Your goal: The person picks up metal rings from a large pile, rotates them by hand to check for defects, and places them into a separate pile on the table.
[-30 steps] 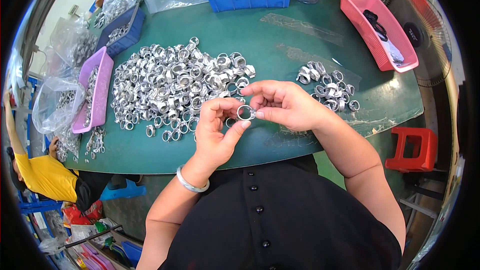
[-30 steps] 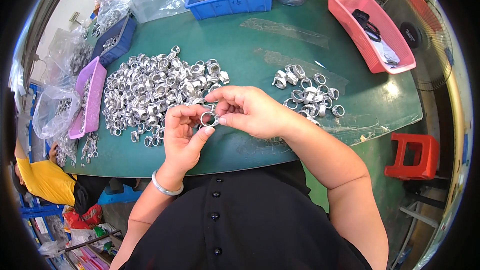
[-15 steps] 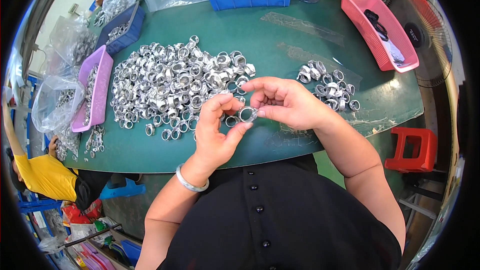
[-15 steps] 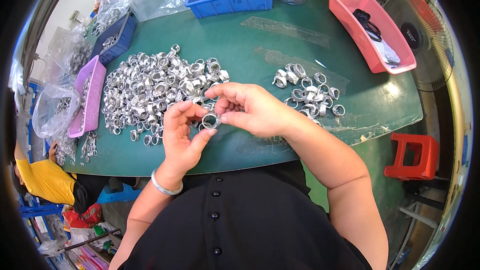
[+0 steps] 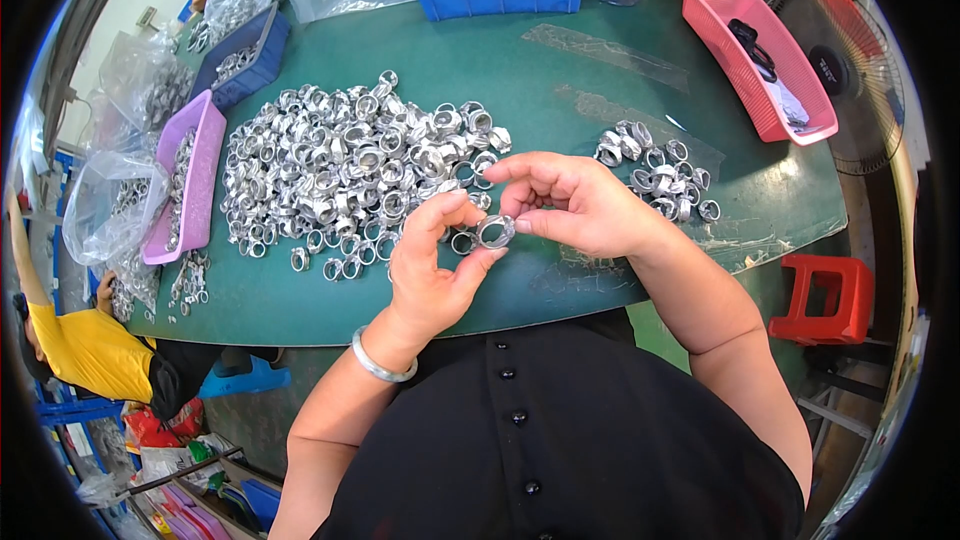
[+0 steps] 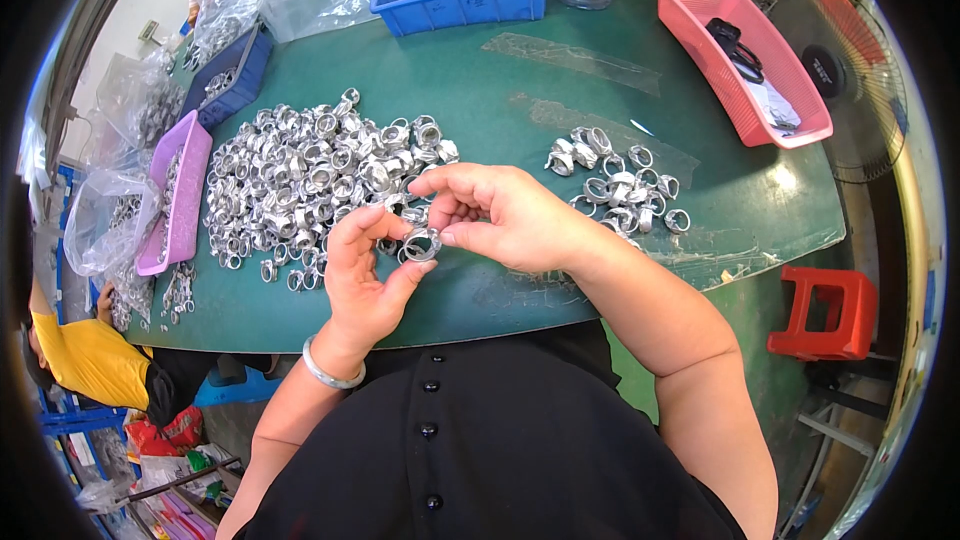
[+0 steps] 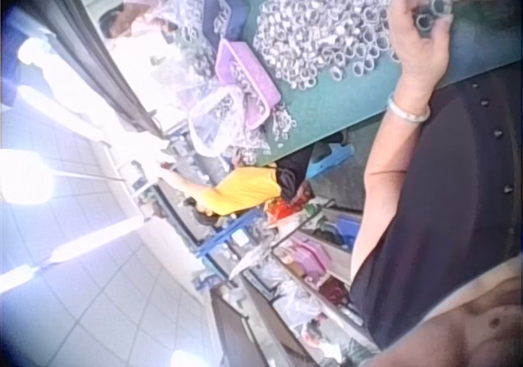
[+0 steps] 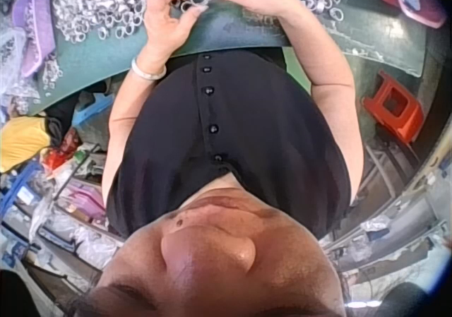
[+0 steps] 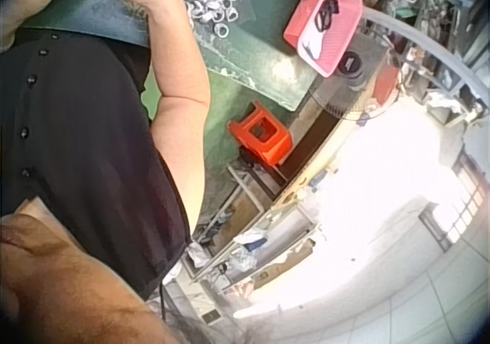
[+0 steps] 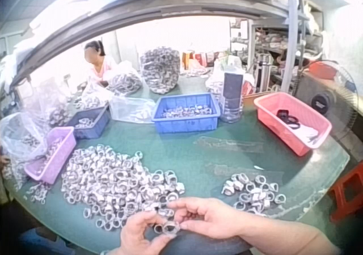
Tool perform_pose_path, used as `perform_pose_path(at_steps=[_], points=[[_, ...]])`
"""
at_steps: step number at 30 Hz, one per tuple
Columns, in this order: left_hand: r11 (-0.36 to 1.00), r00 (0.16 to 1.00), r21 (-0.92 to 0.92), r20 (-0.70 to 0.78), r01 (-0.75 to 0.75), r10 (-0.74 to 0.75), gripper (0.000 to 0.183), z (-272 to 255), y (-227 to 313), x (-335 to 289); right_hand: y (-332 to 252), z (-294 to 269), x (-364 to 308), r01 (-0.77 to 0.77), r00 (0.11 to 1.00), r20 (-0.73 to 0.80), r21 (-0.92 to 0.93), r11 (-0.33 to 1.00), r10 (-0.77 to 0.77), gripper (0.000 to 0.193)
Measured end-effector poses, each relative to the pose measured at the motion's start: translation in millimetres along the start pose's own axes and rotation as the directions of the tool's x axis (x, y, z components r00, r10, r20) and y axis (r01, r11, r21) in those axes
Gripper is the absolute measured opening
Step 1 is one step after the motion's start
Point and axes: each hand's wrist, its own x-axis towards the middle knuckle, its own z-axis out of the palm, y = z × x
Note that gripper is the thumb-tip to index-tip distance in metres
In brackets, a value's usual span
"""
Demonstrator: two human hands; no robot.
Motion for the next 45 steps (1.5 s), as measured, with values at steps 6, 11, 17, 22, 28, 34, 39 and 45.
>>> perform_pose_path(at_steps=[6, 11, 17, 22, 28, 34, 39, 45], points=[[0.995, 0.998, 0.078, -0.020, -0.058, 0.060, 0.071, 1.5, -0.6, 0.1, -1.2, 1.0, -0.3, 0.055, 0.998, -0.015, -0.069, 0.996, -0.056, 0.045], [0.976, 0.990, 0.193, -0.082, -0.100, 0.118, 0.060, -1.4, -3.5, 1.8, -14.2, -7.8, -0.7, 0.124, 0.990, -0.038, -0.238, 0.963, -0.137, 0.041], [0.727, 1.000, 0.686, -0.001, -0.009, 0.012, 0.041, -25.1, 0.1, 7.6, -33.0, -48.6, -10.0, -0.057, 0.893, -0.403, -0.543, 0.838, -0.200, 0.030], [0.669, 0.997, 0.742, 0.002, 0.052, -0.080, 0.042, -27.7, 0.9, 1.3, -34.7, -72.1, -24.1, -0.184, 0.965, -0.235, -0.921, 0.345, -0.113, 0.038], [0.682, 0.997, 0.731, 0.027, 0.031, -0.075, 0.046, -27.4, 3.9, 0.3, -26.0, -73.0, -26.0, -0.192, 0.981, -0.191, -0.971, 0.140, 0.017, 0.039], [0.710, 0.998, 0.703, 0.025, 0.026, -0.062, 0.045, -24.2, 8.3, 0.7, -18.8, -75.8, -26.2, -0.102, 0.995, -0.103, -0.983, 0.150, -0.002, 0.034], [0.802, 1.000, 0.597, 0.019, -0.015, 0.005, 0.038, -13.7, 14.1, 7.1, -30.9, -55.2, -14.6, -0.004, 0.995, -0.057, -0.832, 0.555, -0.079, 0.036], [0.978, 0.978, 0.036, 0.029, 0.204, -0.205, 0.038, 6.8, 22.1, 16.2, -35.8, -11.4, -1.1, 0.225, 0.969, 0.048, -0.582, 0.781, -0.244, 0.032]])
